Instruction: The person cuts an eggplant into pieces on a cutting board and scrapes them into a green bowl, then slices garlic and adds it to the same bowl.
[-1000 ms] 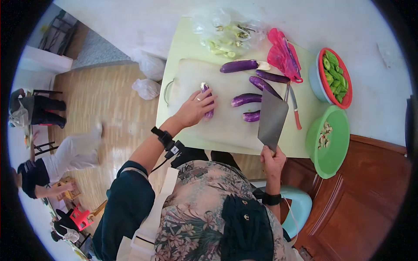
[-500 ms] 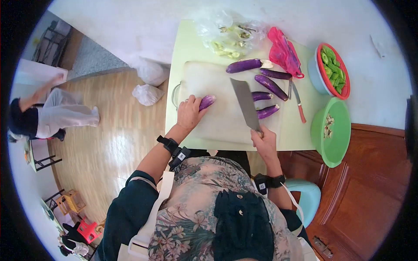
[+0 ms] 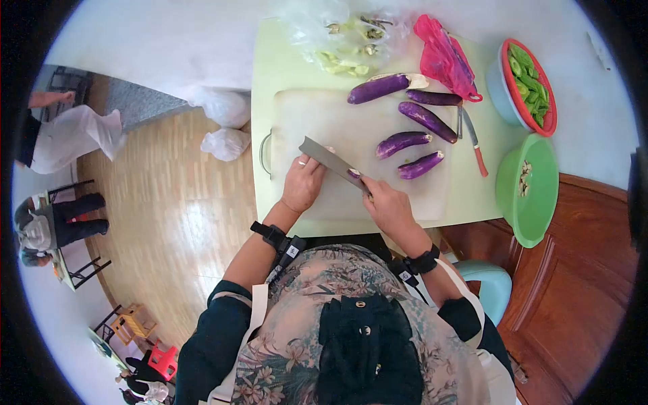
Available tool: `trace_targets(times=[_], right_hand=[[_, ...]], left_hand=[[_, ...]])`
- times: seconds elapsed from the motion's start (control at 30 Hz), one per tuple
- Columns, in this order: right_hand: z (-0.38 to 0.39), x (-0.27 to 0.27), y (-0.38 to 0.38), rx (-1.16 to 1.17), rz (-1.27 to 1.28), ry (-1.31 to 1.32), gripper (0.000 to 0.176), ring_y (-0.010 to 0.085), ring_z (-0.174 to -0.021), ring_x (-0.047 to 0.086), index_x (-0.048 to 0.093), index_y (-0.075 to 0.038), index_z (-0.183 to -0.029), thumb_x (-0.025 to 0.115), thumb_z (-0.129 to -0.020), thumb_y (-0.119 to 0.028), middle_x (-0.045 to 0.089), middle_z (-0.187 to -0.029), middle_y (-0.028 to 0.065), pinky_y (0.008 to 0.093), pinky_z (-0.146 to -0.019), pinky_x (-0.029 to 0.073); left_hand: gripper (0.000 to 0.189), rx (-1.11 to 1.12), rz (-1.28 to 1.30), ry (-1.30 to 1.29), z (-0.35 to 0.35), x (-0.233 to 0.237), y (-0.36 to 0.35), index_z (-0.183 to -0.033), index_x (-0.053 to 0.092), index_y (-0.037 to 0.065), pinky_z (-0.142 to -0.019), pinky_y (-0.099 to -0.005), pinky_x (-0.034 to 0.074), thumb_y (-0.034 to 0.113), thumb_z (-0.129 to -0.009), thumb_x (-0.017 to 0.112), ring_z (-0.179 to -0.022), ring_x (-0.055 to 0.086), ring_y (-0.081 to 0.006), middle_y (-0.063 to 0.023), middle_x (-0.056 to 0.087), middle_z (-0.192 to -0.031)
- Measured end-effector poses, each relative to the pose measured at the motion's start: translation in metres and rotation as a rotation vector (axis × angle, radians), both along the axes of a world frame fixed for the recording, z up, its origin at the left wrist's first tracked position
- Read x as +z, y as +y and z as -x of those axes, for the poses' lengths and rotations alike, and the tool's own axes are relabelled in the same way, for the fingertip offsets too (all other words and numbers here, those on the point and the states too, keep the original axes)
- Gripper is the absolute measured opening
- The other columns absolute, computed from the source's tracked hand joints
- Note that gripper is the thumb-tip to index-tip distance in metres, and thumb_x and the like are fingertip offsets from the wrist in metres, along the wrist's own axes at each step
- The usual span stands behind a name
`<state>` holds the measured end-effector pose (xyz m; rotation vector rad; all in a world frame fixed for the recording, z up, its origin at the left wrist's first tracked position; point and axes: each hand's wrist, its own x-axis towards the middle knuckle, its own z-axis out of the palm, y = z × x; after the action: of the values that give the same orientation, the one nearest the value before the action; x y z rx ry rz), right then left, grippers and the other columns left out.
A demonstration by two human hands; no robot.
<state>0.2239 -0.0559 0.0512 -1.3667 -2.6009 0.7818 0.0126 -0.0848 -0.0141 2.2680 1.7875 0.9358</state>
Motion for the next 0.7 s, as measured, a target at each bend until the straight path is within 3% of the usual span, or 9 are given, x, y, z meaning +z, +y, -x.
trace_targets(times=[0.27, 0.7], right_hand=[[0.001, 0.009, -0.001, 0.058, -0.045, -0.094, 0.028, 0.0304, -0.059, 0.063, 0.055, -0.003, -0.109, 0.057, -0.084, -0.015, 0.06, -0.073, 0.0149, 0.04, -0.054, 0.052], [0.014, 0.019, 0.002, 0.081, 0.085, -0.243, 0.03, 0.0323, -0.062, 0.065, 0.051, -0.001, -0.111, 0.055, -0.085, -0.015, 0.062, -0.076, 0.0174, 0.0413, -0.055, 0.053]], left_hand=[[0.036, -0.008, -0.02, -0.021, 0.001, -0.002, -0.001, -0.108, 0.063, -0.001, -0.079, -0.0341, 0.047, 0.001, -0.072, 0.064, -0.098, 0.058, -0.0234, -0.0066, 0.059, -0.115], [0.034, -0.016, 0.001, -0.041, 0.004, -0.008, 0.001, -0.105, 0.063, -0.001, -0.079, -0.0344, 0.047, 0.003, -0.071, 0.062, -0.098, 0.057, -0.0231, -0.0065, 0.057, -0.121]])
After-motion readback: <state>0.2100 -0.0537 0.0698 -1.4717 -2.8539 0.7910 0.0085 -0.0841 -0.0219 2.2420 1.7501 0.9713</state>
